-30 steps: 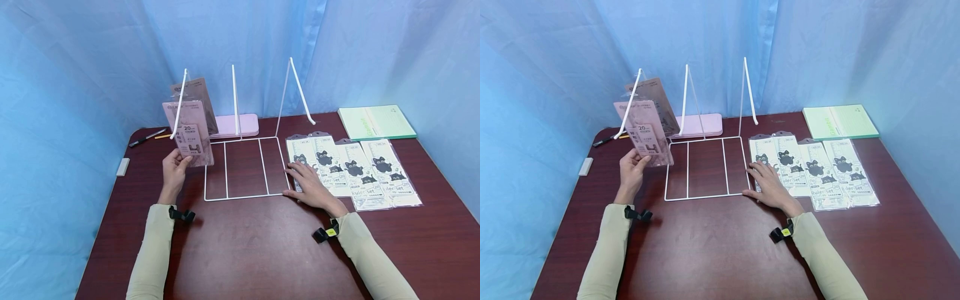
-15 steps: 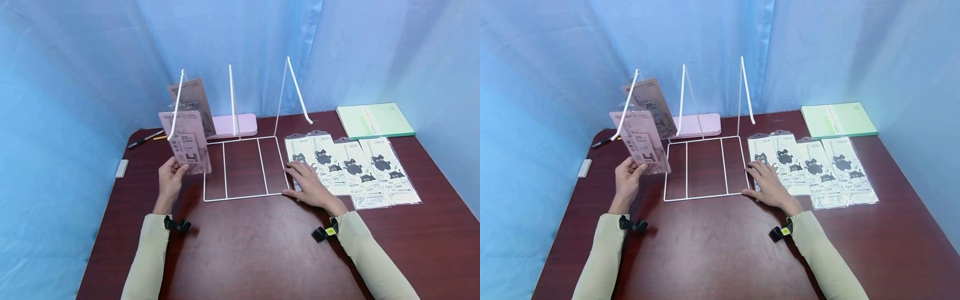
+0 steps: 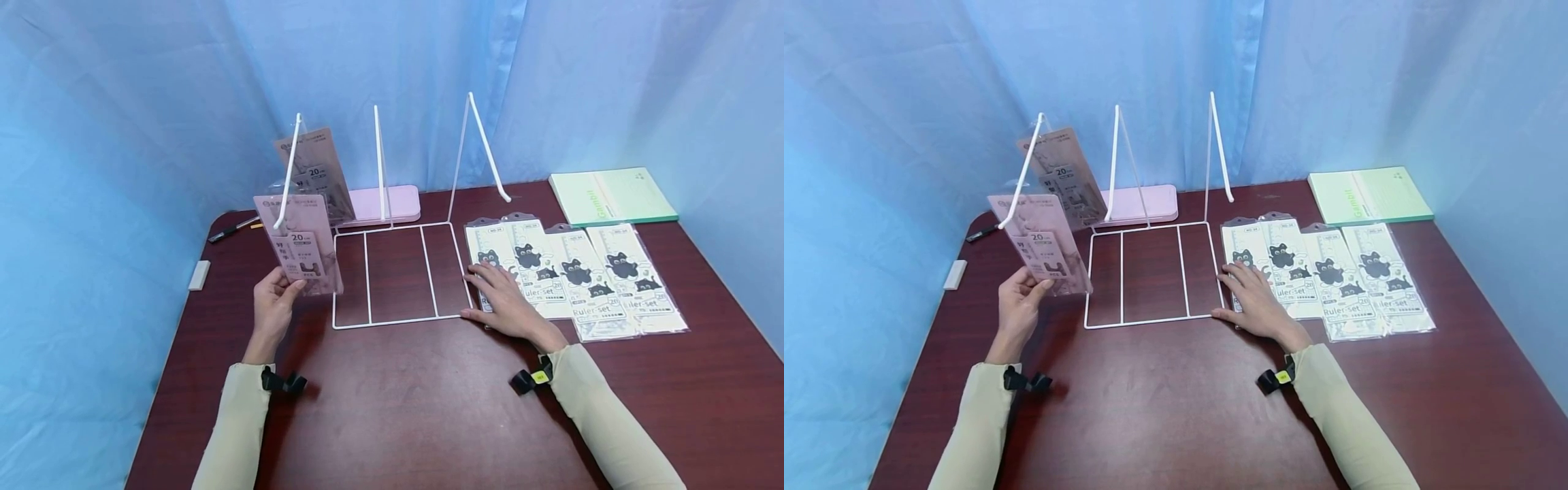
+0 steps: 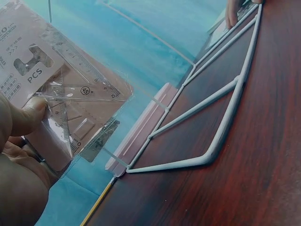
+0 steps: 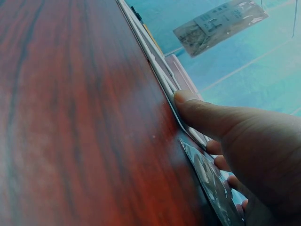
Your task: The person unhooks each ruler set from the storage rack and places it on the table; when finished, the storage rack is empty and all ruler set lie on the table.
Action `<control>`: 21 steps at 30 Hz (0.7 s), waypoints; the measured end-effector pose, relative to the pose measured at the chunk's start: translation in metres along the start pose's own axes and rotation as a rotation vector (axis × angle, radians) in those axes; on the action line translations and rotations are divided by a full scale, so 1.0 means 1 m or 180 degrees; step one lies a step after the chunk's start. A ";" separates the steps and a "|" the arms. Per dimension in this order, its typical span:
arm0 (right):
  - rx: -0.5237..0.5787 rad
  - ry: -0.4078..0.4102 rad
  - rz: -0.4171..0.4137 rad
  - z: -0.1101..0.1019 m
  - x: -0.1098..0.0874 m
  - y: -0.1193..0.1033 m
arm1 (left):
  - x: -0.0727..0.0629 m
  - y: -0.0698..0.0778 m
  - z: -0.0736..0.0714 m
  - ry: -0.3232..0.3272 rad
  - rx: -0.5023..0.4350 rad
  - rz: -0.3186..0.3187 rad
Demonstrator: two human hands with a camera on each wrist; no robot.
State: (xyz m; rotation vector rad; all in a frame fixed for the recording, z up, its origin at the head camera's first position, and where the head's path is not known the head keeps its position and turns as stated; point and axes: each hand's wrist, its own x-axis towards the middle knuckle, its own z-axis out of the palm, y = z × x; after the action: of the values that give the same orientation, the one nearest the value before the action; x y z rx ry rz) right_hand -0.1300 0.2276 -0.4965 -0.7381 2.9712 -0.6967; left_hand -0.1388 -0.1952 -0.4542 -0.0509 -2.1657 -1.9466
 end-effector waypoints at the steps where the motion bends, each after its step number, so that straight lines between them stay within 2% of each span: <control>1: 0.0004 -0.0002 0.0000 0.000 0.000 0.000 | -0.002 0.000 -0.001 0.0001 -0.0002 0.0007; 13: 0.0020 0.0007 -0.0016 0.000 0.001 -0.001 | -0.015 0.002 -0.008 -0.0012 0.0181 0.0034; 21: 0.0004 0.0044 -0.0050 -0.001 0.001 0.001 | -0.023 0.006 -0.010 -0.0032 0.0167 0.0119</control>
State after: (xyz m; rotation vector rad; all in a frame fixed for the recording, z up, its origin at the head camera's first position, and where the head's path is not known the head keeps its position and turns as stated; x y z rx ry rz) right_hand -0.1316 0.2276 -0.4960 -0.7604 2.9803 -0.7072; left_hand -0.1143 -0.2016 -0.4521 -0.0922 -2.2049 -1.8724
